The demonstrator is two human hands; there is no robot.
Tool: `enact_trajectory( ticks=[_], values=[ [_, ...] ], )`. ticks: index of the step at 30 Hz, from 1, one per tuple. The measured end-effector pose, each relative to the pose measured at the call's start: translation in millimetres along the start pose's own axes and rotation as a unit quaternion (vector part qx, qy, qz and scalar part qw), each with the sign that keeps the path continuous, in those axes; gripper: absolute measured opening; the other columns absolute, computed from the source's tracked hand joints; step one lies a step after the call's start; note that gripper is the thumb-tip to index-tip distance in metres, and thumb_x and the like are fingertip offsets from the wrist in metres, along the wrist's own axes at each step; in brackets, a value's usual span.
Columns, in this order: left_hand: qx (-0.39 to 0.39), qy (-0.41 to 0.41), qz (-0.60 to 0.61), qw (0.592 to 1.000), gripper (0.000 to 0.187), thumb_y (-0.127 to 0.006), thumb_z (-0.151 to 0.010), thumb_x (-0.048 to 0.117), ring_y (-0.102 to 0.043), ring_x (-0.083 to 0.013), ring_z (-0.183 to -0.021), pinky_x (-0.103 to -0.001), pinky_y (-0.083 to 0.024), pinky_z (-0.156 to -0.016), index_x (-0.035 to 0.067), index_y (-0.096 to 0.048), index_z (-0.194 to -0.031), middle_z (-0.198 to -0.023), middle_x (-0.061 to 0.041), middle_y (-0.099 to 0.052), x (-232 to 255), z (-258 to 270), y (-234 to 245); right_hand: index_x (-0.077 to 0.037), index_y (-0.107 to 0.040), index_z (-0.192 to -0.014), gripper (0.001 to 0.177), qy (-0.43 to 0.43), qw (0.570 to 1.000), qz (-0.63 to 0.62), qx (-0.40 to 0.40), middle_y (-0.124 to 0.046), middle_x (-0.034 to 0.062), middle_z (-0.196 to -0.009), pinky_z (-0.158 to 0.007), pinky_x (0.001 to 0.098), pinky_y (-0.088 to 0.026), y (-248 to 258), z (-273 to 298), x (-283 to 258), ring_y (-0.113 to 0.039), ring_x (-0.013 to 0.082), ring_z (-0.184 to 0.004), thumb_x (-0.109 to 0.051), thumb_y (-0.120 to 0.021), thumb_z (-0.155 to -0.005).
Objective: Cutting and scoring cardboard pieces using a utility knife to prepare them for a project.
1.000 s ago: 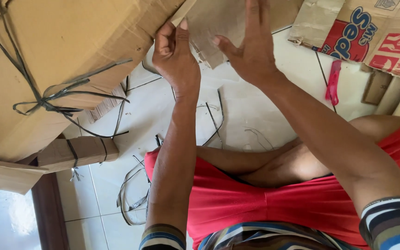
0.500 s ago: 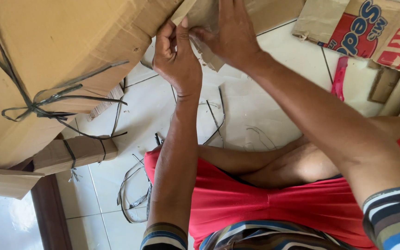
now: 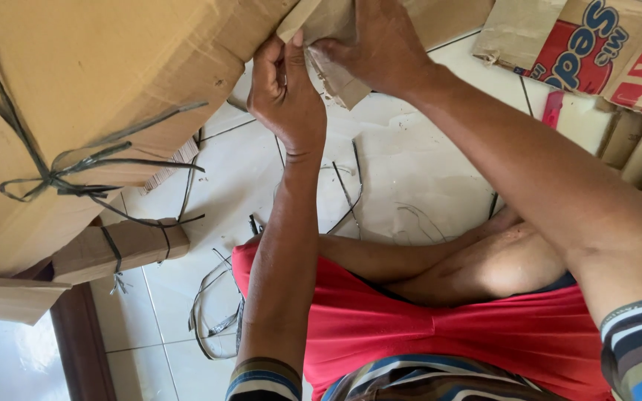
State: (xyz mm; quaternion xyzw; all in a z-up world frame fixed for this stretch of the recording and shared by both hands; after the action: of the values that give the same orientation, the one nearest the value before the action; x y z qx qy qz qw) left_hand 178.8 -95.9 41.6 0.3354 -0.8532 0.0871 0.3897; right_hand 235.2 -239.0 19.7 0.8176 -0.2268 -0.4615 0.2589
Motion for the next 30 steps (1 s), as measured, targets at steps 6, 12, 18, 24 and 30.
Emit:
enact_trajectory(
  ticks=[6,12,18,24,30],
  values=[
    [0.033,0.09,0.056,0.994,0.01,-0.07,-0.096,0.021,-0.055,-0.0025,-0.076,-0.021,-0.054,-0.069,0.011,-0.067,-0.094,-0.077,0.008,-0.062,-15,9,-2,-0.001,-0.045,-0.128,0.06,-0.007,0.997,-0.056,0.052,-0.067,0.0218,-0.114,-0.078,0.0501,-0.051,-4,2,-5,-0.065,0.044,-0.099,-0.018,-0.09,-0.091],
    [-0.025,0.043,0.094,0.994,0.007,-0.064,-0.101,0.01,-0.075,-0.0181,-0.08,-0.029,-0.069,-0.077,0.004,-0.067,-0.098,-0.085,-0.008,-0.072,-20,5,1,-0.006,-0.041,-0.134,0.068,0.008,0.974,-0.223,-0.027,-0.064,0.0152,-0.125,-0.088,0.0421,-0.051,10,6,-7,-0.063,0.0304,-0.112,-0.046,-0.079,-0.096],
    [-0.065,-0.035,0.02,0.997,0.014,-0.062,-0.105,0.017,-0.076,-0.0165,-0.082,-0.028,-0.067,-0.074,0.005,-0.067,-0.108,-0.093,-0.006,-0.075,-19,6,18,-0.003,-0.04,-0.14,0.08,-0.003,0.969,-0.248,-0.027,-0.053,0.0187,-0.132,-0.104,0.0435,-0.044,11,11,10,-0.052,0.0323,-0.128,-0.05,-0.083,-0.092],
    [0.0,0.027,0.058,0.998,0.011,-0.062,-0.104,0.012,-0.078,-0.0226,-0.086,-0.031,-0.069,-0.081,0.003,-0.067,-0.109,-0.099,-0.012,-0.075,-45,13,21,-0.008,-0.029,-0.147,0.086,-0.01,0.984,-0.177,0.004,-0.05,0.0193,-0.144,-0.104,0.0485,-0.046,-4,15,15,-0.05,0.0361,-0.135,-0.042,-0.09,-0.097],
    [0.025,0.06,0.051,0.997,0.013,-0.064,-0.102,0.015,-0.079,-0.0169,-0.086,-0.031,-0.067,-0.079,0.005,-0.072,-0.106,-0.091,-0.008,-0.078,-59,10,13,-0.001,-0.017,-0.158,0.086,0.032,0.989,-0.137,0.048,-0.036,0.0264,-0.16,-0.13,0.0498,-0.034,-24,21,18,-0.039,0.0407,-0.152,-0.035,-0.078,-0.109]
  ],
)
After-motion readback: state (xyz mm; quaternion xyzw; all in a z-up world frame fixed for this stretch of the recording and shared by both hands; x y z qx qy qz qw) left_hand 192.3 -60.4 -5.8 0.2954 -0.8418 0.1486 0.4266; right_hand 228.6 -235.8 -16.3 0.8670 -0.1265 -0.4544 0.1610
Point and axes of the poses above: each hand's wrist, its own z-axis away from the middle knuckle, its own y-axis out of the back of the hand, x = y × z, the point moved 5 cm from there along -z, towards the middle knuckle
